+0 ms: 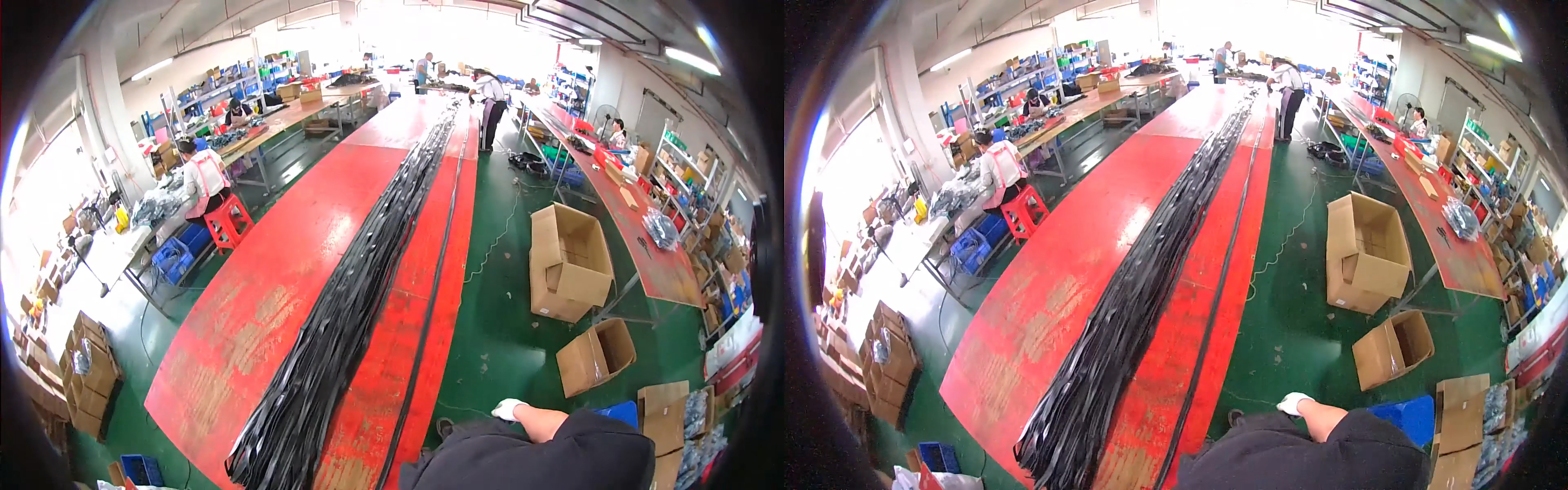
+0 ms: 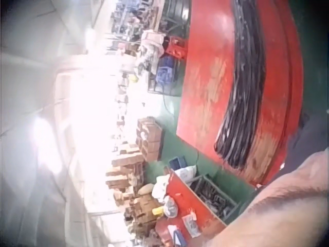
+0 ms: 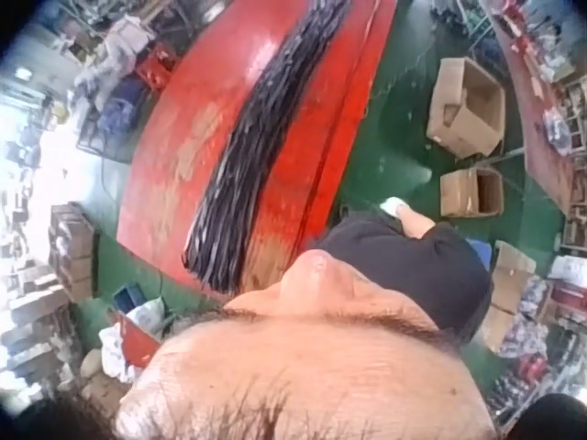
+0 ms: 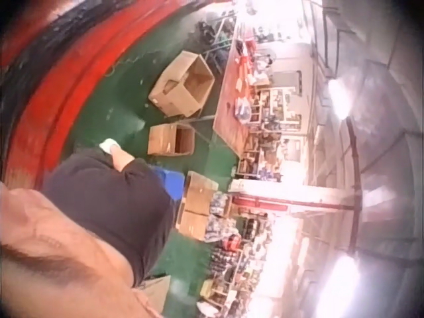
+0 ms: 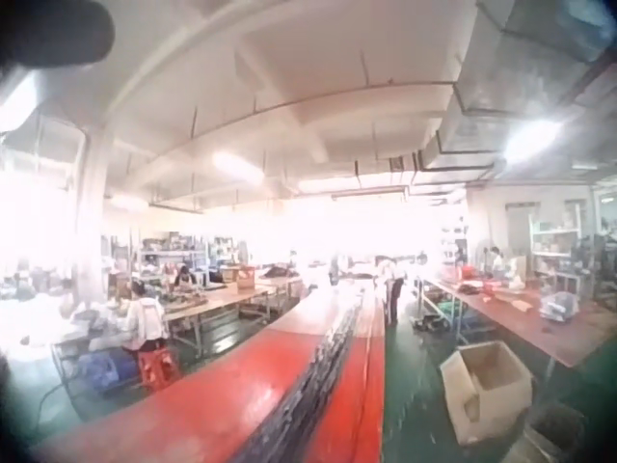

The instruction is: Measure, cut, and sort black cables in a fabrication factory.

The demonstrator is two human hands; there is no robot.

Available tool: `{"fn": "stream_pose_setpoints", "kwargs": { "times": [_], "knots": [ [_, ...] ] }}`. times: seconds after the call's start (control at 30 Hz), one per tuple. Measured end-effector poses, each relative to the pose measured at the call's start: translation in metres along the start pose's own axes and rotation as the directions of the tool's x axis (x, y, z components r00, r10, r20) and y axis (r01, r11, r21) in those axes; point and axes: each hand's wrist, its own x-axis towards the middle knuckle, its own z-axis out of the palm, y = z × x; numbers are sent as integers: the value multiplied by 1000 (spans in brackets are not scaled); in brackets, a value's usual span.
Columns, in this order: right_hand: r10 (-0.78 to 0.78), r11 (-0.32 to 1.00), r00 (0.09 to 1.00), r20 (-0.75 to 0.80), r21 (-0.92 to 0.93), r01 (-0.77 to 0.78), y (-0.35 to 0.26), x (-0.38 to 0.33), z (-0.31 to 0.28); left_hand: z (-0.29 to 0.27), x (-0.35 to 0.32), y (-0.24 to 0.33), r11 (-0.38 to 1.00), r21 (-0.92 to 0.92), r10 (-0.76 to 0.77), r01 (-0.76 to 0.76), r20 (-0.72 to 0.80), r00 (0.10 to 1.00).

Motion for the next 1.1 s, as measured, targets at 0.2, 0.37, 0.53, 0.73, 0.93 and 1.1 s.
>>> {"fn": "stream_pose_setpoints", "kwargs": {
  "times": [0.2,0.37,0.53,0.73,0.93,1.1],
  "knots": [
    [-177,979,980,-85,90,185,-70,-6,-37,-1,5,-4,1000,16,11,-10,-14,1000],
    [-301,950,944,-137,46,309,-93,1,-52,0,8,-4,999,22,41,-41,-21,999],
    [-301,954,949,-98,-19,301,-100,-2,-52,1,10,-7,999,30,34,-33,-26,999],
    [-209,978,972,-112,-31,206,-69,4,-47,2,9,-10,999,35,21,-20,-28,999],
    [-113,992,991,-67,48,116,-73,-7,-53,-1,11,-20,999,50,-7,9,-47,999],
    [-185,983,974,-129,-32,182,-68,3,-47,-3,9,-22,998,63,-9,12,-44,999]
  ]
}}
